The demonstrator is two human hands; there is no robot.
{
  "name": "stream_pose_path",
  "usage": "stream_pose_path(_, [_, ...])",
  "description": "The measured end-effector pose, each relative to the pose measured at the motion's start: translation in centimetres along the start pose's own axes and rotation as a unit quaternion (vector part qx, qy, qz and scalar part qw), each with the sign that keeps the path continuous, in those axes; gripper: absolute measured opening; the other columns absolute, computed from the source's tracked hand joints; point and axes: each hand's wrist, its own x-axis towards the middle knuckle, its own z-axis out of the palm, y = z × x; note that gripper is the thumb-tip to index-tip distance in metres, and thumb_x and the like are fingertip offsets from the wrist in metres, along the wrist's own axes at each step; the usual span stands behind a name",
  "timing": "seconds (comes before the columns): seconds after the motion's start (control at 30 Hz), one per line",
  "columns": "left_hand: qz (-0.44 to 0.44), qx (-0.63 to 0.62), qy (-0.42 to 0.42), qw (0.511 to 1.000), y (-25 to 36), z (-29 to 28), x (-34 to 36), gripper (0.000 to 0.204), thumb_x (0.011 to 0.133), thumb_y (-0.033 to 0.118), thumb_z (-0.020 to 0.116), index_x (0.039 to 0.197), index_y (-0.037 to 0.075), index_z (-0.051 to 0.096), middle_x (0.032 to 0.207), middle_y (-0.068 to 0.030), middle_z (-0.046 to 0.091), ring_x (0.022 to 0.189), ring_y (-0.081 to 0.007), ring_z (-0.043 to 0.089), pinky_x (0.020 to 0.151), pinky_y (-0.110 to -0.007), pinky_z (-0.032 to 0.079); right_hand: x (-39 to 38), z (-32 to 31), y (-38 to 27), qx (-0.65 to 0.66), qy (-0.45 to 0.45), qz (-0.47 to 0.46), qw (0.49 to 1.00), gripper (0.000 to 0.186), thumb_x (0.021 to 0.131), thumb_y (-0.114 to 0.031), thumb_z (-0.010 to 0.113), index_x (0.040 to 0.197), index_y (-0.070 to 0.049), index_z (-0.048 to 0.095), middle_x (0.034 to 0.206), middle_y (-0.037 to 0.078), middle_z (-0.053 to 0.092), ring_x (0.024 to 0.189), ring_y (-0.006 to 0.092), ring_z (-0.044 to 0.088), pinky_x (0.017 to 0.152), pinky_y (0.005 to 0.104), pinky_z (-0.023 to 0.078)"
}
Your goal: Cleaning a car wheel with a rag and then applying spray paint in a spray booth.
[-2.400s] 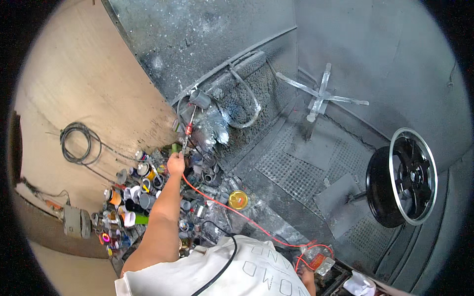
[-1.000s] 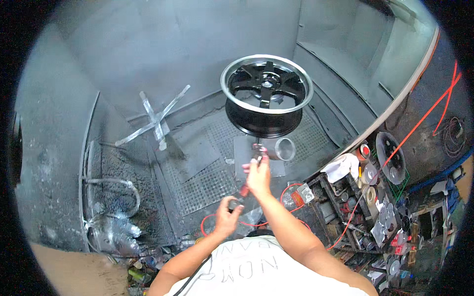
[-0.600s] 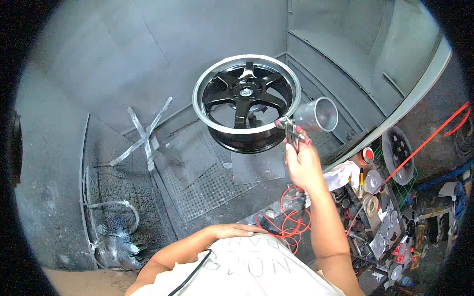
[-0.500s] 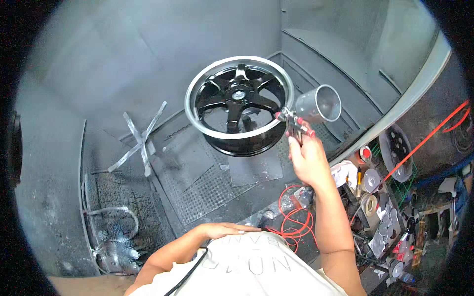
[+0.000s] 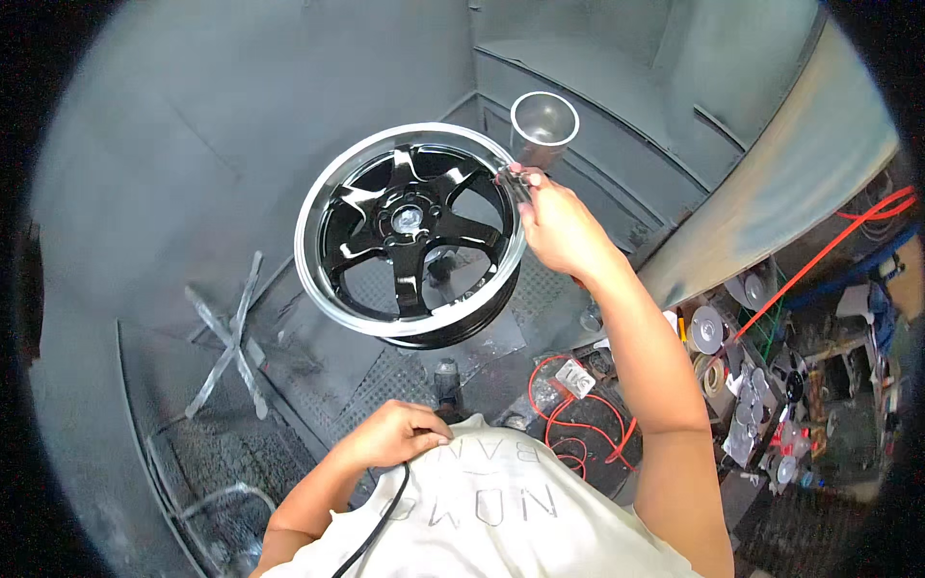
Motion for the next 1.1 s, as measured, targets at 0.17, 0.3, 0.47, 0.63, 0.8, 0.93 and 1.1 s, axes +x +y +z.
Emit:
stream_pose_path(0.17, [0.025,-0.100,0.010,0.995,-2.0,-8.8,-0.7,0.012,0.087,0.009,0.077,0.098,0.002,0.079,0.090,-0.0116,0.077,0.084,-0.0239,0.074,0.076,-0.034,0.057,5.3,2.5,1.5,-0.106,-0.025,0.043,0.993,0.047,0.097,-0.009,0.053,0.138,0.014,0.048,0.127,0.039,0.060,0.123,0.0475,0.058,0.104,0.0471,0.048])
stream_pose_path(0.3, [0.040,-0.142,0.030,0.989,-4.0,-14.5,-0.7,0.010,0.084,0.006,0.079,0.093,0.001,0.080,0.086,-0.0123,0.076,0.079,-0.0221,0.074,0.071,-0.032,0.057,7.3,3.5,2.9,-0.163,-0.068,0.122,0.977,0.043,0.097,-0.011,0.055,0.130,0.016,0.051,0.122,0.037,0.062,0.119,0.0495,0.059,0.101,0.0496,0.048])
stream_pose_path(0.47, [0.056,-0.149,0.116,0.980,-6.5,-21.3,0.4,0.011,0.080,0.008,0.083,0.086,0.000,0.078,0.080,-0.0103,0.075,0.074,-0.0181,0.072,0.067,-0.030,0.054,3.7,2.5,2.1,-0.149,-0.115,0.135,0.973,0.037,0.096,-0.009,0.056,0.130,0.007,0.052,0.114,0.035,0.063,0.112,0.0507,0.060,0.095,0.0520,0.048])
stream_pose_path(0.63, [0.075,-0.043,0.145,0.986,-8.0,-27.0,2.7,0.011,0.079,0.002,0.079,0.089,-0.001,0.076,0.083,-0.0105,0.074,0.073,-0.0184,0.069,0.069,-0.030,0.054,-1.8,1.8,-3.0,-0.096,-0.138,0.157,0.973,0.029,0.094,-0.005,0.056,0.121,0.004,0.053,0.107,0.034,0.063,0.106,0.0523,0.060,0.090,0.0551,0.049])
stream_pose_path(0.8, [0.093,0.013,0.139,0.986,-8.2,-29.1,5.5,0.011,0.080,0.003,0.077,0.089,-0.002,0.075,0.083,-0.0115,0.073,0.075,-0.0201,0.068,0.069,-0.032,0.052,-4.6,3.1,-7.6,-0.014,-0.227,0.218,0.949,0.034,0.093,-0.005,0.057,0.126,0.004,0.054,0.108,0.030,0.063,0.104,0.0497,0.062,0.090,0.0513,0.051])
stream_pose_path(0.93, [0.061,0.026,0.093,0.993,-8.0,-28.2,7.1,0.011,0.082,0.004,0.077,0.092,-0.001,0.076,0.084,-0.0114,0.073,0.077,-0.0216,0.069,0.070,-0.034,0.053,-5.3,5.0,-10.4,0.122,-0.247,0.093,0.957,0.034,0.096,-0.012,0.062,0.125,0.005,0.059,0.126,0.028,0.062,0.117,0.0442,0.061,0.099,0.0449,0.052])
stream_pose_path(1.1, [0.132,0.055,-0.076,0.987,-7.9,-24.4,8.6,0.011,0.087,0.011,0.076,0.095,0.003,0.075,0.084,-0.0140,0.072,0.078,-0.0321,0.070,0.071,-0.040,0.055,-4.1,8.3,-12.5,0.168,-0.200,0.007,0.965,0.035,0.095,-0.015,0.067,0.125,0.003,0.063,0.130,0.023,0.062,0.114,0.0370,0.065,0.097,0.0432,0.052])
